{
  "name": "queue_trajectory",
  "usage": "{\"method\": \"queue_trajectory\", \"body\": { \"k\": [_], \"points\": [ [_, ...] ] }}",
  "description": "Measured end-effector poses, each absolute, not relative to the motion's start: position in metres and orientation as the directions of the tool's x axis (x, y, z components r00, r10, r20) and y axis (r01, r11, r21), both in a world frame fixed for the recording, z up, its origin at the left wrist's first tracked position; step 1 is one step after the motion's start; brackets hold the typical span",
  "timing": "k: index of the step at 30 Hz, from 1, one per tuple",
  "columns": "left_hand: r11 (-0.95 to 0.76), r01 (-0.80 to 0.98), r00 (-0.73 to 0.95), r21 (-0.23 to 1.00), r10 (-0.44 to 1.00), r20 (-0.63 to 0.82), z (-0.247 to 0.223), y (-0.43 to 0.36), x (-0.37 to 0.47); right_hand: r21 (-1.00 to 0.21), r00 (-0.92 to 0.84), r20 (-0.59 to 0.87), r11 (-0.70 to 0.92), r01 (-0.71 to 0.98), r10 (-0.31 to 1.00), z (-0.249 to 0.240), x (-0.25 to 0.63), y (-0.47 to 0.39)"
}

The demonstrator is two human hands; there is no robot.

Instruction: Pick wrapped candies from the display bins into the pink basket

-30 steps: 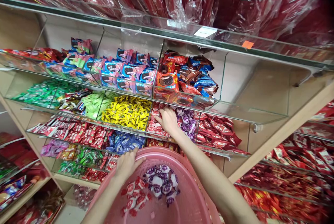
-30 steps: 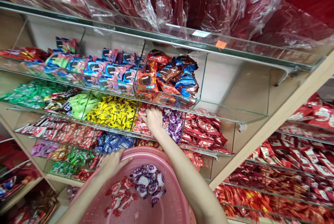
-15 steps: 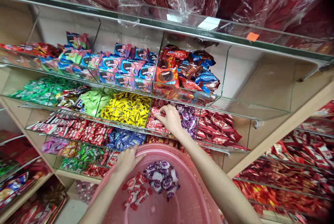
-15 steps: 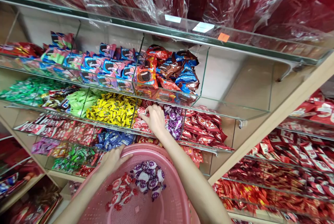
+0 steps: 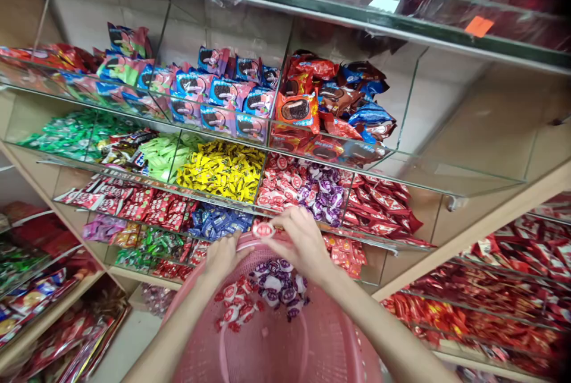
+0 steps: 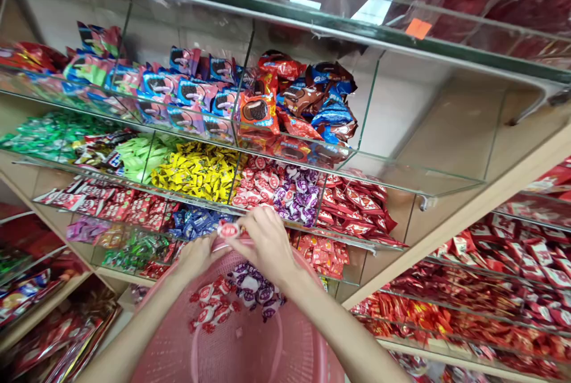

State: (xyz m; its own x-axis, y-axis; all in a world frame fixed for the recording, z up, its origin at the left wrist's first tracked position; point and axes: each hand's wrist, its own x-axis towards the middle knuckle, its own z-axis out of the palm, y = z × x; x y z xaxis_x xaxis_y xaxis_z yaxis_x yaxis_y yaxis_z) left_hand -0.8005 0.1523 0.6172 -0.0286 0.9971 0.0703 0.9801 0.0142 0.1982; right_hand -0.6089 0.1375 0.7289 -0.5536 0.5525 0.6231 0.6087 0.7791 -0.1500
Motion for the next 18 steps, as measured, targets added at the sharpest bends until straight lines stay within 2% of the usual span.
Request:
{"method": "queue_trajectory", "body": {
  "k": [4, 9, 13, 18],
  "points": [
    [0.013, 0.982, -0.026, 0.191, 0.997, 0.066, 0.616, 0.152, -0.800, -0.105, -0.639, 0.425, 0.736, 0.669, 0.641, 0.669, -0.602, 0.124],
    [0.024, 0.985, -0.036, 0.170, 0.997, 0.072, 0.618, 0.150, -0.800, -0.026, -0.754, 0.205, 0.774, 0.633, 0.624, 0.611, -0.612, 0.127],
    [0.021, 0.982, -0.033, 0.189, 0.998, 0.062, 0.622, 0.148, -0.800, -0.048, -0.724, 0.132, 0.734, 0.678, 0.677, 0.595, -0.625, 0.127],
    [0.035, 0.978, -0.044, 0.204, 0.998, 0.042, 0.623, 0.149, -0.799, -0.054, -0.674, 0.122, 0.683, 0.728, 0.728, 0.579, -0.635, 0.123]
  ]
}}
